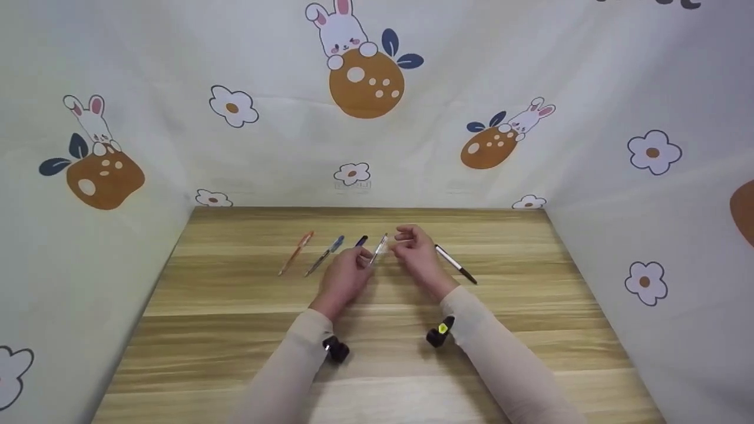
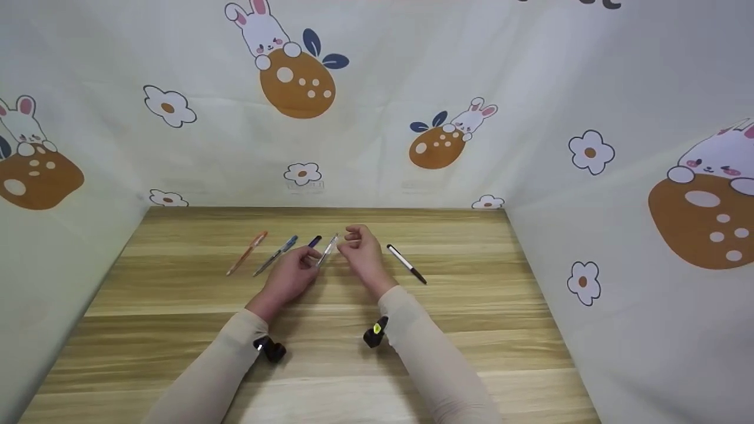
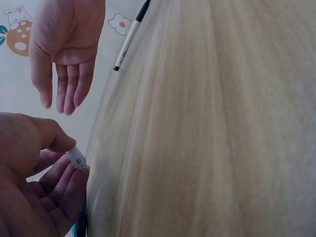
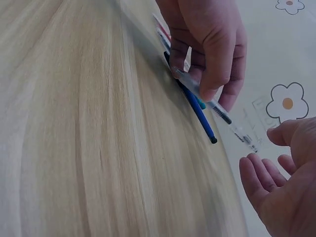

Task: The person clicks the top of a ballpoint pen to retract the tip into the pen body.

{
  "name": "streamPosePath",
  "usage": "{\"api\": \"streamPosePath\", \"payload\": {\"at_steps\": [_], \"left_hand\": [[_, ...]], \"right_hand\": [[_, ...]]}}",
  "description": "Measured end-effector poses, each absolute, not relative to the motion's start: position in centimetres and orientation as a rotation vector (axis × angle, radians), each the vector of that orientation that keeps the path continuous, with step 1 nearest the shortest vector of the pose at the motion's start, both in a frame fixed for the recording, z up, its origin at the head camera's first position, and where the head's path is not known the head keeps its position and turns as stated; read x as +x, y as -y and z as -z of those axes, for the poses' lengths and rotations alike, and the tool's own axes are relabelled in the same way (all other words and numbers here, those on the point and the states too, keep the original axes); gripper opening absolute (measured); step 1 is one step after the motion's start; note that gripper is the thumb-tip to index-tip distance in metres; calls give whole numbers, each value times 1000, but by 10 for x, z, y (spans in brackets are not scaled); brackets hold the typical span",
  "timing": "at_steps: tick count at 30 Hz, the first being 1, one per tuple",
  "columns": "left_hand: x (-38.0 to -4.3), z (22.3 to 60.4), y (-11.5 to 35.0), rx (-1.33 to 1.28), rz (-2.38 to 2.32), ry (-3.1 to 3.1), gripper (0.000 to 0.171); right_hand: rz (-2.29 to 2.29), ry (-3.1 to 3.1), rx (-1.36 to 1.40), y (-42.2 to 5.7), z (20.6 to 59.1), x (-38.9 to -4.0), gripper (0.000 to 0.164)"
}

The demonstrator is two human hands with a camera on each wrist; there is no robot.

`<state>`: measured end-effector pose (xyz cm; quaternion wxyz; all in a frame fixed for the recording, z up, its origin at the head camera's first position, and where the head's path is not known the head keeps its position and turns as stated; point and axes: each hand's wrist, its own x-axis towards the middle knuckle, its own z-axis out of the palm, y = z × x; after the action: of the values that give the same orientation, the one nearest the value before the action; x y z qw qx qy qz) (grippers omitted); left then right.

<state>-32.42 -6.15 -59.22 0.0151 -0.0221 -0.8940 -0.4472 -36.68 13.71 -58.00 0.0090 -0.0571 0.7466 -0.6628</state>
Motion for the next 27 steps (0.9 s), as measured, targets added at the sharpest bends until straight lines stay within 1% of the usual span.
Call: {"api": "streamPosePath", "payload": {"at_steps": [12, 27], "left_hand": [[-328, 593, 65, -71, 1179, 2838, 20], [-334, 602, 65, -104, 962, 2882, 24]], "right_hand": [[1981, -2441, -220, -147, 575, -361, 41], [2015, -2432, -238, -149, 574, -358, 38]]}}
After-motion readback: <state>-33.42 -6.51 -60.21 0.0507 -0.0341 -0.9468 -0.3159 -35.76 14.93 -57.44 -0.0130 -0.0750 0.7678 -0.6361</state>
